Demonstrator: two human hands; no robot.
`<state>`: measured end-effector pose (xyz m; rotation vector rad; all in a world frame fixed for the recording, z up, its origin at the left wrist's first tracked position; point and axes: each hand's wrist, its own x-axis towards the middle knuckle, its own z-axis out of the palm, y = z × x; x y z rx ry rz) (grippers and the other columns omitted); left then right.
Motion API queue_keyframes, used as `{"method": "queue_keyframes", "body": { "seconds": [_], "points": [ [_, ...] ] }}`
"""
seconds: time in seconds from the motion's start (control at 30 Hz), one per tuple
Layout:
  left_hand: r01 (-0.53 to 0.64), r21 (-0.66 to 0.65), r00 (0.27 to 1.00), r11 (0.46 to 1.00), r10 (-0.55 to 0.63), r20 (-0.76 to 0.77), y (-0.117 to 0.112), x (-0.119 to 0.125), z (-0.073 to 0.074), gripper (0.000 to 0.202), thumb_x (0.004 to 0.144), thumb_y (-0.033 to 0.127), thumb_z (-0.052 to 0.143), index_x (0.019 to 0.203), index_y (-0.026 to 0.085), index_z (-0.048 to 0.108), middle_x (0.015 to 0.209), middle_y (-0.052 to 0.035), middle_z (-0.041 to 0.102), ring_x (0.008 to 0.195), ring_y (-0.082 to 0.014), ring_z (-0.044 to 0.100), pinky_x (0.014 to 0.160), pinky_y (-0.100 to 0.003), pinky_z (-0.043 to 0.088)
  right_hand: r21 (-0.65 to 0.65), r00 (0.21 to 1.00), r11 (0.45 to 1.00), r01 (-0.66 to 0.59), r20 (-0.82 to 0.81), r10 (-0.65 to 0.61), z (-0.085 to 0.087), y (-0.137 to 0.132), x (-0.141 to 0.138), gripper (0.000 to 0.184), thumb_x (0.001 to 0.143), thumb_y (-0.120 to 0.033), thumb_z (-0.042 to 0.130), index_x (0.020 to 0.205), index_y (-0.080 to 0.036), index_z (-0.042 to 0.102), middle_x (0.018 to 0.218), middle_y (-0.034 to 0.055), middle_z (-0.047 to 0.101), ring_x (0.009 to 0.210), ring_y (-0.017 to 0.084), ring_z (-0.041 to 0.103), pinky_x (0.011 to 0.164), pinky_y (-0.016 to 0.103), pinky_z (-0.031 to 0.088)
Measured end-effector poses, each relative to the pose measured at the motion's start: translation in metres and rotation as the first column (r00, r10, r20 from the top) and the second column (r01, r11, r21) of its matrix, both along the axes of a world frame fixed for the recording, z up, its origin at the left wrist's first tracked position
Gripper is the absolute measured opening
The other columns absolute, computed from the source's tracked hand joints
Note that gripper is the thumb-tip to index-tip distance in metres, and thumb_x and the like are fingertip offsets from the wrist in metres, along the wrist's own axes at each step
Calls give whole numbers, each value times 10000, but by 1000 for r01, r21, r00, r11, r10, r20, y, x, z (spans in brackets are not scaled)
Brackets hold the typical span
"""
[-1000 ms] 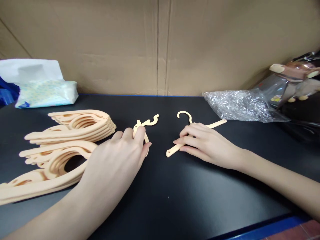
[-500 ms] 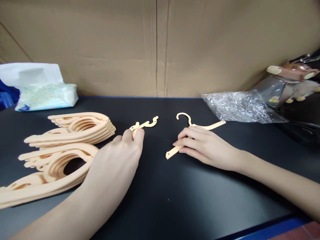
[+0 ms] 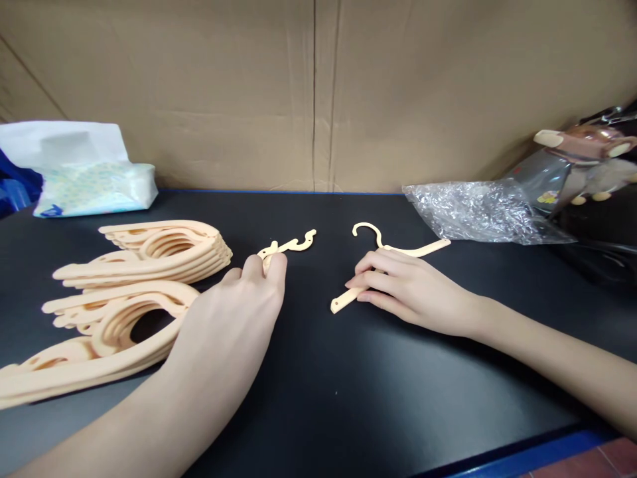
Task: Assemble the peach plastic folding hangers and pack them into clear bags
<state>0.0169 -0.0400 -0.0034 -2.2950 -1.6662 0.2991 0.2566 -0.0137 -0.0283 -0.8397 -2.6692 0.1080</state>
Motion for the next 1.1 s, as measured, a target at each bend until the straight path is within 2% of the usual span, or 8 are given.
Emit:
{"method": "queue_keyframes", "body": {
  "seconds": [0.17, 0.3, 0.43, 0.63, 0.8, 0.9, 1.0, 1.1],
  "points": [
    [44, 193, 985, 980, -75, 155, 1, -11, -21, 470, 764, -91, 325, 1039, 161, 610, 876, -116, 669, 800, -280, 682, 622, -330, 531, 3, 1000, 1000, -3, 1, 3, 0, -1, -1, 232, 1006, -232, 475, 1075, -141, 677, 998, 72, 623, 848, 183, 564, 777, 332, 457],
    [68, 243, 960, 967, -131, 249, 2, -16, -28, 410, 787, -35, 370, 1054, 185, 590, 873, -113, 670, 801, -295, 680, 627, -348, 522, -6, 1000, 1000, -2, 9, 2, 0, 0, -1, 235, 1009, -231, 469, 1082, -143, 674, 998, 71, 622, 850, 185, 562, 781, 337, 457],
    [114, 203, 942, 973, -170, 288, 1, -13, -22, 366, 821, 11, 394, 1082, 197, 572, 877, -106, 666, 780, -273, 673, 611, -324, 504, 3, 1000, 1000, -4, 1, 4, 0, 1, -1, 234, 1008, -230, 469, 1081, -142, 673, 1000, 72, 622, 850, 185, 565, 781, 336, 459],
    [105, 213, 991, 971, -121, 61, -3, -9, -5, 385, 814, -40, 328, 1028, 128, 601, 733, -84, 619, 594, -236, 631, 475, -290, 397, 6, 1000, 1000, -8, 4, 8, 0, 0, 0, 230, 1005, -230, 474, 1066, -136, 675, 995, 77, 623, 851, 189, 570, 778, 338, 465],
    [170, 270, 984, 948, -180, 13, -5, -6, 5, 329, 855, 5, 368, 1050, 73, 624, 689, -63, 578, 512, -230, 592, 405, -297, 353, 17, 1000, 1000, -11, 14, 10, 1, 0, 1, 235, 1006, -230, 474, 1080, -131, 673, 1009, 81, 625, 857, 190, 565, 781, 334, 460],
    [214, 205, 976, 955, -216, -16, -3, -2, 1, 388, 878, 22, 332, 1091, 74, 653, 805, -118, 646, 646, -270, 638, 528, -350, 476, 26, 1000, 1000, -10, 16, 9, 1, -1, 1, 241, 1009, -226, 462, 1072, -129, 674, 1017, 84, 628, 869, 194, 560, 788, 338, 456],
    [297, 221, 955, 929, -295, -42, 5, -2, -10, 520, 857, -19, 314, 1320, 20, 549, 1136, -210, 659, 920, -334, 647, 697, -412, 528, 21, 1000, 1000, -5, 21, 4, 1, -1, 1, 235, 1008, -234, 467, 1068, -139, 674, 1010, 78, 627, 847, 191, 557, 771, 338, 459],
    [346, 253, 937, 903, -346, -46, 15, -3, -19, 537, 860, -41, 302, 1351, -19, 519, 1158, -231, 662, 975, -349, 636, 740, -437, 529, 11, 1000, 1000, -5, 21, 5, 0, -1, 0, 229, 1008, -238, 471, 1063, -145, 672, 1009, 75, 624, 839, 187, 559, 766, 340, 463]
  ]
}}
